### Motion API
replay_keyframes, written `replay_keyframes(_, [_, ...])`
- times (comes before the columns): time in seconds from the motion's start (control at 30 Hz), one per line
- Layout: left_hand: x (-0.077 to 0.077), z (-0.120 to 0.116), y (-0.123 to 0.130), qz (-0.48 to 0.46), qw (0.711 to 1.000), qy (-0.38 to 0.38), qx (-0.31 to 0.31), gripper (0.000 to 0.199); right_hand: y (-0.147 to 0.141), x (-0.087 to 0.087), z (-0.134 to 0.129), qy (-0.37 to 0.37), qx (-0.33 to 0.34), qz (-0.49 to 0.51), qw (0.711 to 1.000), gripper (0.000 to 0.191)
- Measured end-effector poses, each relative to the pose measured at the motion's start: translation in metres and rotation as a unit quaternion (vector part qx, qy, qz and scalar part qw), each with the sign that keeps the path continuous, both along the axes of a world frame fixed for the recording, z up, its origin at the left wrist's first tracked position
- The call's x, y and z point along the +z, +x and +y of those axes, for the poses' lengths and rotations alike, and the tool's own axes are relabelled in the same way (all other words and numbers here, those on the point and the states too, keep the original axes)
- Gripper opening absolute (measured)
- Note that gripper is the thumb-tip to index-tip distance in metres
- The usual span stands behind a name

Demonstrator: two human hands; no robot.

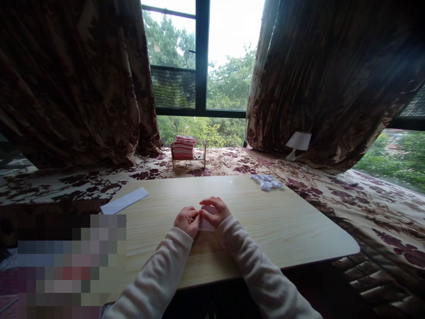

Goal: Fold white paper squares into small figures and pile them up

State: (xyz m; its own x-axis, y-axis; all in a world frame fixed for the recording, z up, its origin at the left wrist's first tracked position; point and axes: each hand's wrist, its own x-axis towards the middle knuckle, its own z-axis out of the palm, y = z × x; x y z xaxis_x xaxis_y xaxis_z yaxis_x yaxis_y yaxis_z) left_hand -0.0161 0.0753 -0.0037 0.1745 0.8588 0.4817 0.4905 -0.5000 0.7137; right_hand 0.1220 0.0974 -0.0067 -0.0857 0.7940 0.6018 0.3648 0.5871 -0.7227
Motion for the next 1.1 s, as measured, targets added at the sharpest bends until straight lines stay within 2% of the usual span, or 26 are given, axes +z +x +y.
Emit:
replay_keyframes(0.1, [-0.001, 0.0, 0.0, 0.012, 1.0, 0.004, -0.008, 0.025, 0.0, -0.003, 0.001, -0.019, 0.018, 0.009, 1.0, 0.003])
replay_keyframes(0.27, [0.002, 0.0, 0.002, 0.005, 1.0, 0.002, -0.009, 0.026, 0.0, -0.002, 0.001, -0.047, 0.004, 0.037, 0.998, 0.008])
replay_keyframes(0.47, [0.009, -0.002, 0.005, -0.024, 1.0, -0.011, -0.013, 0.027, 0.003, -0.003, 0.008, -0.108, -0.062, 0.114, 0.986, 0.012])
replay_keyframes(0.67, [0.004, 0.0, -0.002, -0.065, 0.997, -0.006, 0.04, 0.026, 0.015, 0.003, 0.012, -0.155, -0.086, 0.211, 0.961, 0.024])
replay_keyframes(0.83, [0.002, 0.004, -0.002, -0.081, 0.994, 0.016, 0.073, 0.02, 0.006, 0.003, 0.009, -0.176, -0.043, 0.234, 0.955, 0.025])
replay_keyframes(0.97, [-0.003, 0.007, 0.004, -0.084, 0.995, 0.024, 0.047, 0.019, -0.004, -0.001, 0.005, -0.196, -0.013, 0.222, 0.955, 0.024])
replay_keyframes(1.1, [-0.005, 0.009, 0.006, -0.096, 0.995, 0.02, 0.026, 0.022, -0.001, -0.002, 0.007, -0.213, -0.027, 0.212, 0.953, 0.019])
